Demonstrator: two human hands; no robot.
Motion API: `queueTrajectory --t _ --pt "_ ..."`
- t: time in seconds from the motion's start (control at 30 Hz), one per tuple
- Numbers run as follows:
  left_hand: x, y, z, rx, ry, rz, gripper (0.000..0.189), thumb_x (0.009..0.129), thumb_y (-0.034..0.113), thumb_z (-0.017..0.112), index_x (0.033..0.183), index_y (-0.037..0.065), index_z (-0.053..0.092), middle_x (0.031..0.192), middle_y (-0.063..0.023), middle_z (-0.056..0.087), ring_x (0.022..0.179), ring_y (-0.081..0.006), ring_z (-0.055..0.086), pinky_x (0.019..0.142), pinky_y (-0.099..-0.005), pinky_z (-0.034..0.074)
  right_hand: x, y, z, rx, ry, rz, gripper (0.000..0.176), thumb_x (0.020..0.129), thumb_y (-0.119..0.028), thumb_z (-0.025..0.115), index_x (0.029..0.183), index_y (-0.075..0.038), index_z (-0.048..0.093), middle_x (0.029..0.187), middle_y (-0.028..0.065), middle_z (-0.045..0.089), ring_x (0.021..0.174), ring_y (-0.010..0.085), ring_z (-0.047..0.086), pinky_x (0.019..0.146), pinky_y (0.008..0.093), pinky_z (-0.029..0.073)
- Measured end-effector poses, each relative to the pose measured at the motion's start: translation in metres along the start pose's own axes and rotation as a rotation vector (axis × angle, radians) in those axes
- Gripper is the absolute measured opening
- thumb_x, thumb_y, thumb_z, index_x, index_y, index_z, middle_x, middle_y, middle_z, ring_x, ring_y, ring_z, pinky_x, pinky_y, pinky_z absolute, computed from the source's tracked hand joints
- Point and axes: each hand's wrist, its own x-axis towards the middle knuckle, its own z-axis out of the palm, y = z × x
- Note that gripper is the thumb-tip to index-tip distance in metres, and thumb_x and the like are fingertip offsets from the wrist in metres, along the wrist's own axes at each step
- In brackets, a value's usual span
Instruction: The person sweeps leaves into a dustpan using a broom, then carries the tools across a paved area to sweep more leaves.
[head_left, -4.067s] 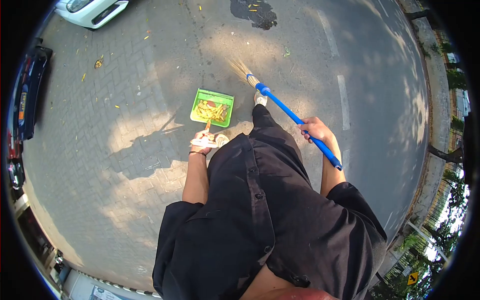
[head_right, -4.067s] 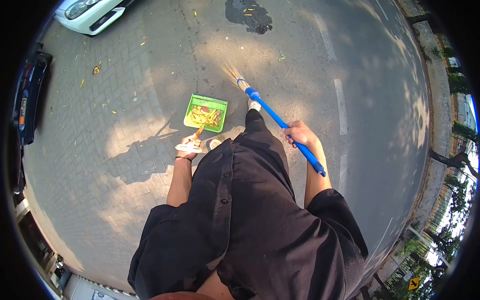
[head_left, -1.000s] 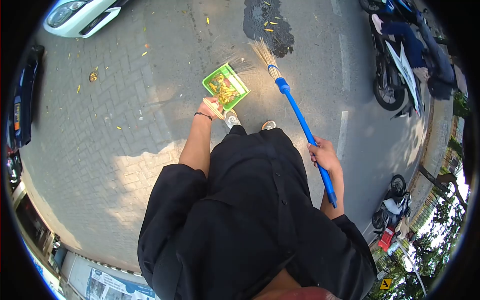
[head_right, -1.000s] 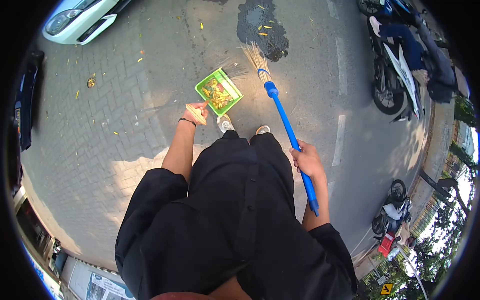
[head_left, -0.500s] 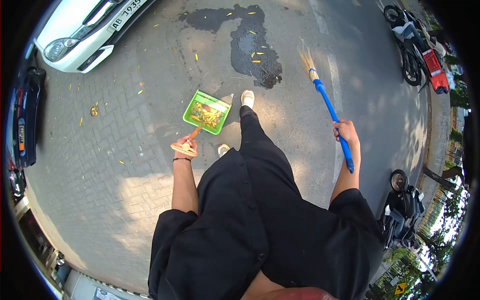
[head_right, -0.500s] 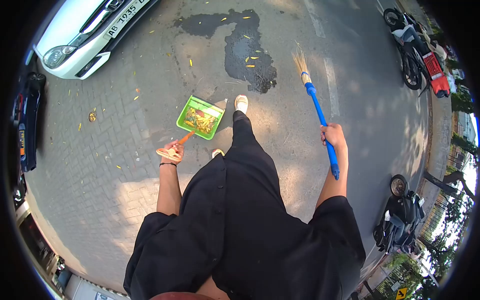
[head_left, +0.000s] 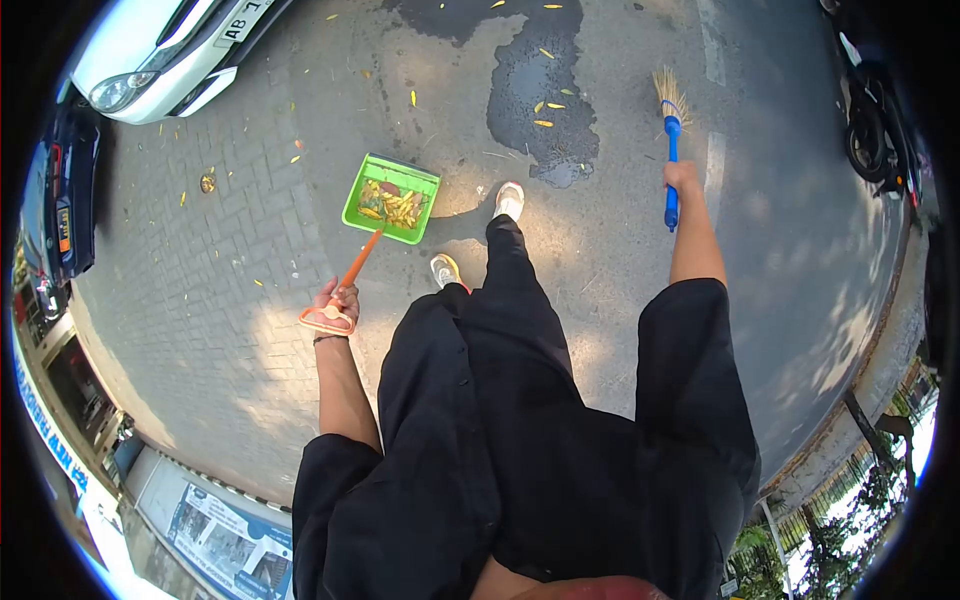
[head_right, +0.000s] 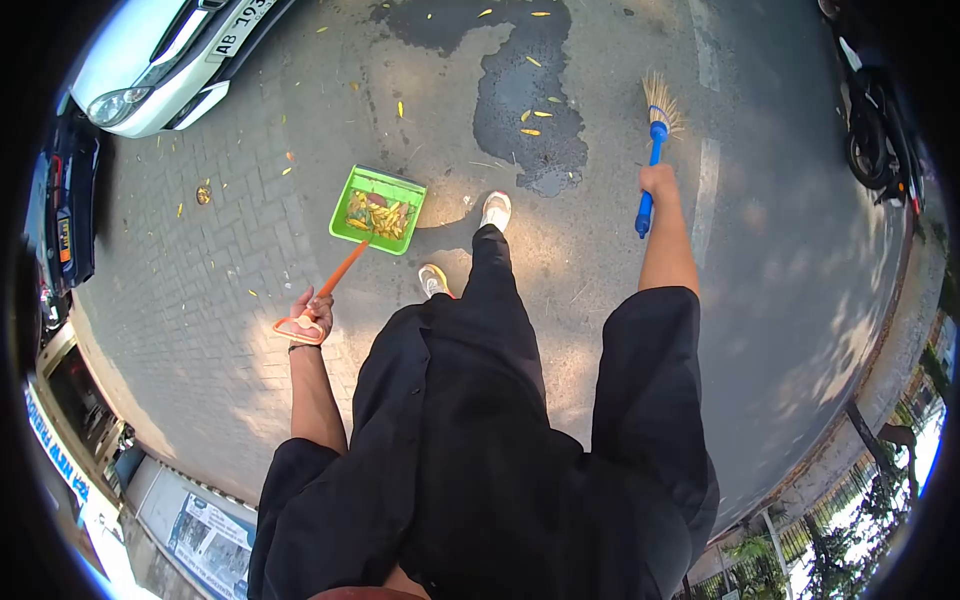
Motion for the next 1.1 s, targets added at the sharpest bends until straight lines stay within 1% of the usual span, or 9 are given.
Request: queueTrajectory --t 0.13,0.2,0.27,0.43,0.53,0.67,0.8,0.9,1.1 --pt "0.018 0.006 0.002 0.033 -0.019 0.000 0.025 0.086 0.021 0.048 0.082 -0.004 0.041 0.055 -0.0052 0.040 0.045 -0.0130 0.037 0.040 -0.0222 0.033 -0.094 0.011 0.083 -0.145 0.029 -0.149 0.023 0.069 -0.010 0.049 0.077 0.009 0.058 0.075 0.0264 0.061 0.072 0.0342 0.063 0.062 0.0411 0.049" --pt "0.033 0.009 0.005 0.075 0.004 0.009 0.026 0.086 0.021 0.048 0.082 -0.004 0.041 0.054 -0.0048 0.041 0.046 -0.0132 0.038 0.041 -0.0222 0.033 -0.179 -0.007 0.079 -0.194 -0.118 -0.135 0.034 0.072 -0.016 0.051 0.095 0.008 0.058 0.099 0.0305 0.057 0.098 0.0397 0.056 0.082 0.0400 0.045" --pt "0.049 0.013 0.005 0.066 0.023 0.011 0.025 0.087 0.021 0.047 0.083 -0.003 0.040 0.051 -0.0026 0.040 0.045 -0.0125 0.040 0.039 -0.0214 0.035 -0.243 -0.007 0.087 -0.183 -0.132 -0.188 0.035 0.074 -0.018 0.051 0.097 0.008 0.056 0.100 0.0297 0.058 0.098 0.0411 0.055 0.082 0.0409 0.045" --pt "0.104 0.027 0.002 0.094 0.040 -0.038 0.021 0.087 0.018 0.045 0.082 -0.001 0.038 0.050 -0.0012 0.039 0.042 -0.0116 0.040 0.037 -0.0210 0.036 -0.325 -0.002 0.084 -0.095 -0.372 -0.223 0.027 0.077 -0.015 0.054 0.097 0.002 0.059 0.063 0.0085 0.058 0.056 0.0192 0.058 0.055 0.0327 0.047" --pt "0.112 0.034 0.000 0.101 0.050 -0.056 0.018 0.086 0.015 0.045 0.078 0.001 0.038 0.050 -0.0009 0.038 0.041 -0.0117 0.040 0.037 -0.0211 0.036 -0.370 -0.020 0.048 0.088 -0.530 -0.116 0.025 0.078 -0.014 0.054 0.097 0.001 0.059 0.063 0.0090 0.057 0.051 0.0164 0.056 0.048 0.0317 0.044" --pt "0.109 0.036 -0.003 0.158 0.098 -0.035 0.019 0.086 0.016 0.045 0.075 0.002 0.036 0.050 -0.0007 0.038 0.042 -0.0122 0.041 0.037 -0.0211 0.037 -0.388 -0.026 0.042 0.136 -0.343 -0.116 0.018 0.080 -0.013 0.055 0.092 0.000 0.060 0.056 0.0010 0.049 0.046 0.0088 0.047 0.043 0.0270 0.040" --pt "0.096 0.035 -0.014 0.171 0.058 -0.050 0.023 0.086 0.020 0.044 0.072 0.003 0.038 0.052 -0.0023 0.042 0.044 -0.0136 0.045 0.038 -0.0214 0.041 -0.305 -0.007 0.089 -0.387 0.031 -0.411 0.025 0.075 -0.012 0.052 0.092 0.005 0.058 0.081 0.0209 0.064 0.074 0.0321 0.064 0.062 0.0394 0.050" --pt "0.094 0.042 -0.025 0.111 0.018 -0.107 0.023 0.085 0.021 0.044 0.073 0.001 0.044 0.057 -0.0060 0.048 0.047 -0.0159 0.049 0.040 -0.0217 0.044 -0.278 -0.033 0.120 -0.503 -0.019 -0.227 0.029 0.071 -0.011 0.051 0.091 0.008 0.057 0.095 0.0290 0.059 0.091 0.0408 0.058 0.077 0.0435 0.048" --pt "0.090 0.065 -0.028 0.151 0.039 0.025 0.028 0.084 0.022 0.044 0.089 -0.006 0.046 0.070 -0.0157 0.055 0.052 -0.0196 0.055 0.042 -0.0218 0.048 -0.340 -0.035 0.153 -0.595 -0.253 -0.325 0.030 0.070 -0.011 0.051 0.092 0.009 0.056 0.094 0.0303 0.058 0.092 0.0407 0.057 0.082 0.0441 0.046"
